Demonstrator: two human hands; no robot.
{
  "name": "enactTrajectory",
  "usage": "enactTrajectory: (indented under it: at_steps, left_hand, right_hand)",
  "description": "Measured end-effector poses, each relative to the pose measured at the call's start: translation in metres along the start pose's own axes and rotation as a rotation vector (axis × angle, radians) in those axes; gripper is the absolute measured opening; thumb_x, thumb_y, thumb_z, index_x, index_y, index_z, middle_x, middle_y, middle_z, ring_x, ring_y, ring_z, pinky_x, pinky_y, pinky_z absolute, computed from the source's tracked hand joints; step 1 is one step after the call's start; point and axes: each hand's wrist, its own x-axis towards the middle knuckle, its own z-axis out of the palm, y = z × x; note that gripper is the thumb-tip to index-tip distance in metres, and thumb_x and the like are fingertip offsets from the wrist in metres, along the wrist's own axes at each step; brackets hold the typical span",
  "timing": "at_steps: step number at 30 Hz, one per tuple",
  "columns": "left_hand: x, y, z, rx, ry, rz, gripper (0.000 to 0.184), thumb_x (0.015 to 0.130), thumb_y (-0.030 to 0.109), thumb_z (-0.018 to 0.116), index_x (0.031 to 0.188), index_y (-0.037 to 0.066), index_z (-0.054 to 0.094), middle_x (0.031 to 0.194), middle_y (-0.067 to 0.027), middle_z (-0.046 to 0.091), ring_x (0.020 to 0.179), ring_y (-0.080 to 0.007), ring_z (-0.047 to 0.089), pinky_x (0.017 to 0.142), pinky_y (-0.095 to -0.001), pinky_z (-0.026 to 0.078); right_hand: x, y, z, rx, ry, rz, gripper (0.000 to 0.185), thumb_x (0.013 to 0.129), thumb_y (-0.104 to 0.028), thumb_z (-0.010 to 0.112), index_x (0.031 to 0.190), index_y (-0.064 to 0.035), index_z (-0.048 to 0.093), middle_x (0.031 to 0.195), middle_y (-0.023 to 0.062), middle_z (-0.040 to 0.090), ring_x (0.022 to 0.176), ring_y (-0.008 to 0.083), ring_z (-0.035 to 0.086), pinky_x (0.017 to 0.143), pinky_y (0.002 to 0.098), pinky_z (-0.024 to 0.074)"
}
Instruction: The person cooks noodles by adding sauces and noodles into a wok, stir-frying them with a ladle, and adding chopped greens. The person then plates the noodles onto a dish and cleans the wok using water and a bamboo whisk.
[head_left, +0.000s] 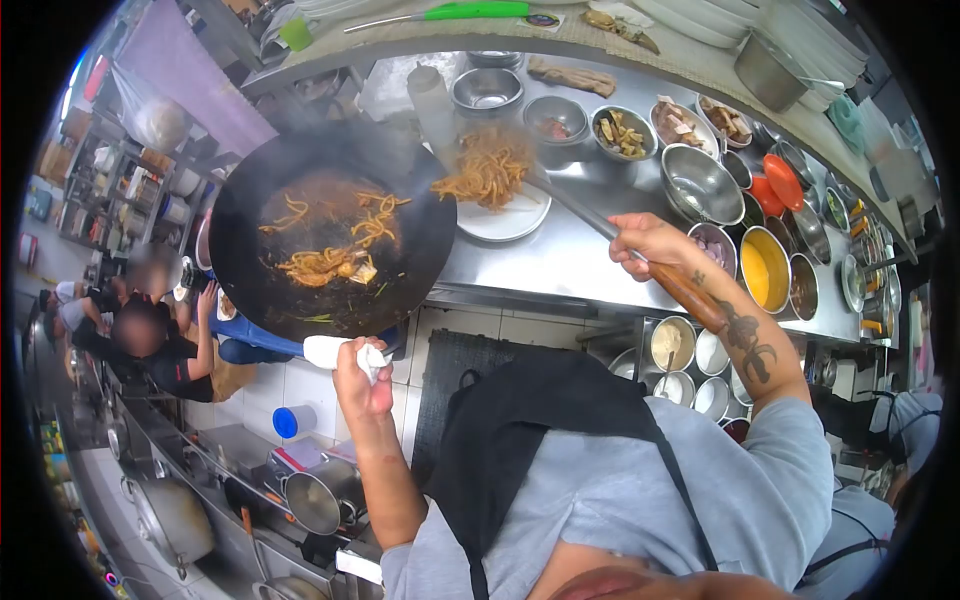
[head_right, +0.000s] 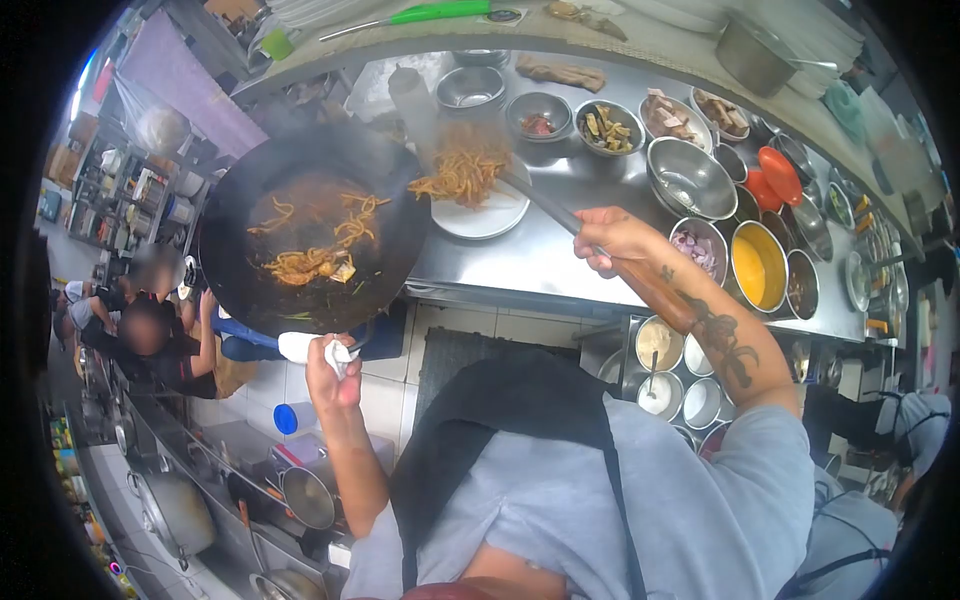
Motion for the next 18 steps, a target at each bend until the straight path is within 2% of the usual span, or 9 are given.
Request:
enactTrajectory:
  at_steps: [6,9,12,15,18]
  left_hand:
    - [-0.002,0.006,-0.001,-0.013,-0.014,0.009,0.012,0.081,0.01,0.056,0.092,0.006,0.053,0.077,-0.0065,0.057,0.067,-0.0154,0.058,0.039,-0.0243,0.033]
    - [-0.004,0.008,-0.005,-0.031,-0.011,-0.002,0.012,0.081,0.011,0.056,0.092,0.006,0.052,0.077,-0.0065,0.057,0.067,-0.0156,0.058,0.039,-0.0243,0.033]
    - [-0.004,0.009,-0.009,-0.039,-0.025,-0.017,0.011,0.082,0.011,0.055,0.091,0.006,0.052,0.077,-0.0069,0.058,0.067,-0.0158,0.059,0.039,-0.0244,0.033]
    - [-0.002,0.012,-0.011,-0.019,-0.011,-0.027,0.01,0.082,0.012,0.055,0.09,0.006,0.052,0.076,-0.0072,0.058,0.067,-0.0161,0.059,0.04,-0.0246,0.033]
    - [0.001,0.014,-0.016,-0.005,-0.019,-0.032,0.009,0.082,0.012,0.055,0.089,0.005,0.053,0.074,-0.007,0.058,0.066,-0.0164,0.059,0.04,-0.0247,0.034]
  right_hand:
    - [0.031,0.032,-0.005,-0.338,0.118,-0.078,0.044,0.078,0.0,0.049,0.122,0.0016,0.05,0.062,0.0022,0.051,0.036,0.0075,0.043,0.034,0.0227,0.033]
    - [0.036,0.053,-0.008,-0.498,0.158,-0.202,0.044,0.079,-0.001,0.049,0.123,0.0027,0.051,0.062,0.0017,0.051,0.039,0.0058,0.042,0.036,0.0214,0.0321]
    - [0.025,0.071,0.003,-0.696,0.263,-0.282,0.047,0.081,-0.004,0.05,0.127,0.0047,0.048,0.064,0.0015,0.053,0.046,0.0105,0.047,0.044,0.0266,0.0392]
    - [0.045,0.106,-0.007,-0.864,0.382,-0.663,0.053,0.081,-0.005,0.051,0.132,0.0056,0.043,0.069,0.0082,0.057,0.058,0.0184,0.053,0.056,0.0325,0.045]
    - [0.021,0.087,0.01,-1.085,0.38,-0.331,0.057,0.08,-0.004,0.052,0.135,0.0053,0.039,0.08,0.019,0.061,0.071,0.0293,0.058,0.069,0.0384,0.0471]
